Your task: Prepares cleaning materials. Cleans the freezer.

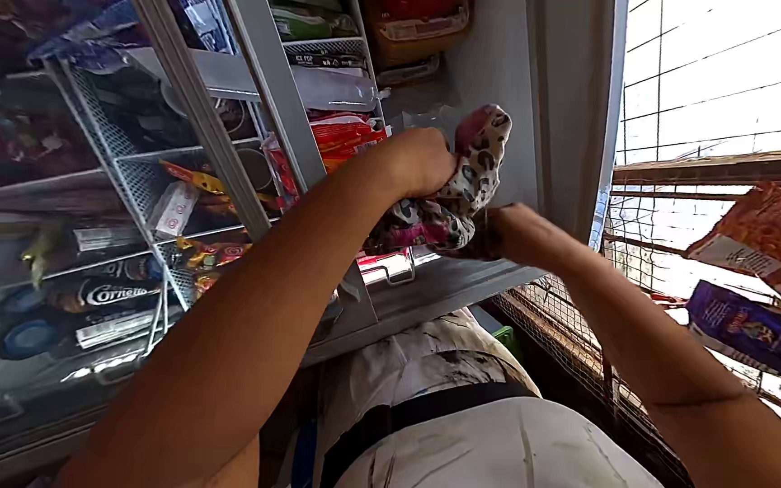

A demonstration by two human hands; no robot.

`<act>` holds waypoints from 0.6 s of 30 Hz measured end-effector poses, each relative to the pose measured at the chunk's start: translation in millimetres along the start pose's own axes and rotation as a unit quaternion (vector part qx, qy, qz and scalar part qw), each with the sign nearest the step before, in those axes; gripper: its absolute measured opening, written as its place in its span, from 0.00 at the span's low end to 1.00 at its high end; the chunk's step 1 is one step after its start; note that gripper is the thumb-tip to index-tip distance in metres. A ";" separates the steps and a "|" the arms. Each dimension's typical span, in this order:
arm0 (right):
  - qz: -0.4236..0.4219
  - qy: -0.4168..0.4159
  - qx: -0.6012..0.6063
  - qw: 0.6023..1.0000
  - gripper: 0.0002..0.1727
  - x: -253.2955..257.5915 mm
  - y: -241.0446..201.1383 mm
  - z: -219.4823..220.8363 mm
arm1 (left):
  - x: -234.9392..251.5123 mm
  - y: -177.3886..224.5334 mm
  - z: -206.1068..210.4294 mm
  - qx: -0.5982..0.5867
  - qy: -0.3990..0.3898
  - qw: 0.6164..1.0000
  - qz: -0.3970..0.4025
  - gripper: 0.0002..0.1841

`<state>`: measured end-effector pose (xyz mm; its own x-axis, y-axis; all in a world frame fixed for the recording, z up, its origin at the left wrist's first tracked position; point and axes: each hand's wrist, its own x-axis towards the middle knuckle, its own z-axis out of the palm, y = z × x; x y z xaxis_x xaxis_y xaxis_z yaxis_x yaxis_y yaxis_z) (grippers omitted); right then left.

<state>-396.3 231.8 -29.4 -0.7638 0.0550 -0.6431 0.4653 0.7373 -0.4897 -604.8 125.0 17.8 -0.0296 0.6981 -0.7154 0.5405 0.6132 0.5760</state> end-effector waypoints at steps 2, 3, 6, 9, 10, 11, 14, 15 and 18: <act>-0.010 -0.002 -0.008 1.000 0.03 1.1 20.3 -17.1 | 3.4 -11.5 14.1 -0.010 0.063 0.998 0.000 0.16; -0.004 -0.015 -0.005 1.000 0.05 1.5 24.3 -21.9 | 8.6 -18.2 25.3 -0.014 0.093 0.996 0.005 0.17; 0.010 -0.036 0.006 0.999 0.06 4.5 20.5 -13.4 | 20.5 -28.4 51.9 0.017 0.158 0.987 0.021 0.24; 0.017 -0.104 0.015 0.994 0.08 10.3 12.9 0.0 | 23.2 -35.9 69.3 0.068 0.184 0.977 0.082 0.19; 0.018 -0.127 0.013 0.992 0.09 12.8 13.5 3.9 | 23.4 -40.2 74.1 0.074 0.173 0.977 0.101 0.16; 0.016 -0.142 0.014 0.990 0.10 15.3 15.6 8.1 | 23.0 -45.0 78.5 0.078 0.146 0.980 0.109 0.13; 0.000 -0.155 0.022 0.988 0.13 20.7 21.8 14.0 | 16.8 -63.9 92.1 0.050 0.027 0.993 0.099 0.18; -0.006 -0.158 0.024 0.987 0.13 21.9 23.9 13.9 | 11.1 -66.1 95.2 0.045 -0.018 0.996 0.081 0.21; -0.013 -0.169 0.023 0.985 0.16 25.8 29.5 13.2 | -8.6 -56.1 104.4 0.150 -0.108 0.983 0.006 0.46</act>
<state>-396.4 246.1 -68.2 -0.5869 -0.1965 -0.7855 0.4727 0.7045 -0.5294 -547.0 46.0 -49.7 0.1393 0.5896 -0.7956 0.7638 0.4473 0.4652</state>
